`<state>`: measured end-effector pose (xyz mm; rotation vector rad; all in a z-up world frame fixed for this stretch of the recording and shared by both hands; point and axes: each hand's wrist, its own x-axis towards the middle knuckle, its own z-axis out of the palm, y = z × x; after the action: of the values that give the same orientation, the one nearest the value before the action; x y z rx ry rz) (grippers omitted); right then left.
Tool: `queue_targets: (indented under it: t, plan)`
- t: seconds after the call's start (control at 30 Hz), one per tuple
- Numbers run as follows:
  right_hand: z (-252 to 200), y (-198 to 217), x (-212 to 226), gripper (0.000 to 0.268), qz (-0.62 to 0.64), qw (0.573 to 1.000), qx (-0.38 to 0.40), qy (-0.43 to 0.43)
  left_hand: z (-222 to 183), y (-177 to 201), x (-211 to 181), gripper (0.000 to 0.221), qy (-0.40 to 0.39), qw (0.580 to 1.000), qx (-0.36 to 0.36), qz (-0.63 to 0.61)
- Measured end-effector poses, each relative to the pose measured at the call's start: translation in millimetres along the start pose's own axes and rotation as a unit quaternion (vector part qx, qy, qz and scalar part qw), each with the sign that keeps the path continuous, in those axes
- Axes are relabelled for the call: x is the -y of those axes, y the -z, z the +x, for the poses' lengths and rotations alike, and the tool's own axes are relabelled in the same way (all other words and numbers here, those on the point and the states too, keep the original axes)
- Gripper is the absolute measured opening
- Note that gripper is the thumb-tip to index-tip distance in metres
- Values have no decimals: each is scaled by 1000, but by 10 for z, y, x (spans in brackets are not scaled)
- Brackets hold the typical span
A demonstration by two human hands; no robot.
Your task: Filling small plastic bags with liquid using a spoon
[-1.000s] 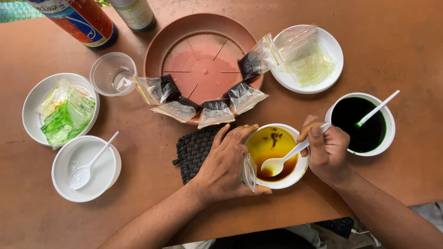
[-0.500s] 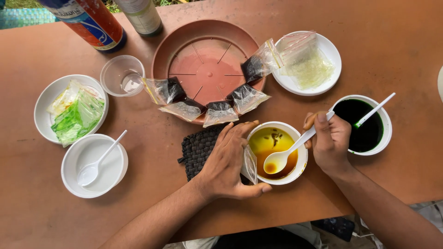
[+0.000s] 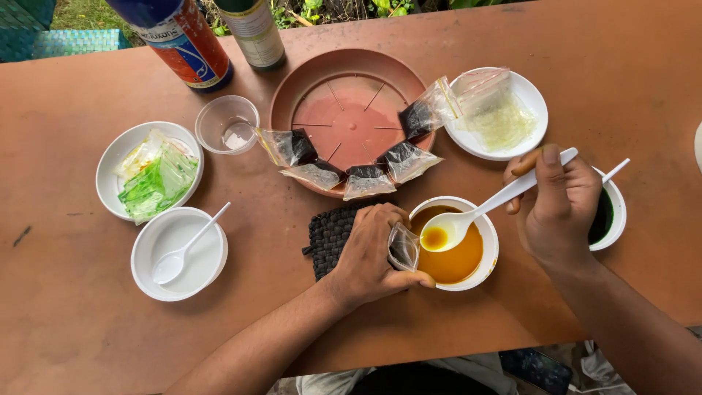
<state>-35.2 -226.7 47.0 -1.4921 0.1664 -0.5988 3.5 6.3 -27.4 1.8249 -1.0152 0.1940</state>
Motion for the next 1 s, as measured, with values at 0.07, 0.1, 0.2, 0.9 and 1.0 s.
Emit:
queue_targets:
  t: [0.07,0.1,0.2,0.9,1.0]
  plan:
    - [-13,-58,70,44,-15,1000,5,13,-24,-20,23,86,3,1000,0,9]
    - [-19,-86,102,45,-29,999,10,26,-36,-31,37,88,6,1000,1,16]
    - [-117,-194,245,42,-64,996,33,50,-48,-29,33,89,15,1000,5,26]
    - [-22,186,-281,48,-8,1000,-1,16,100,66,-163,104,-14,999,0,44]
    - [-26,209,-467,48,-18,1000,17,8,135,70,-173,101,-43,998,19,42]
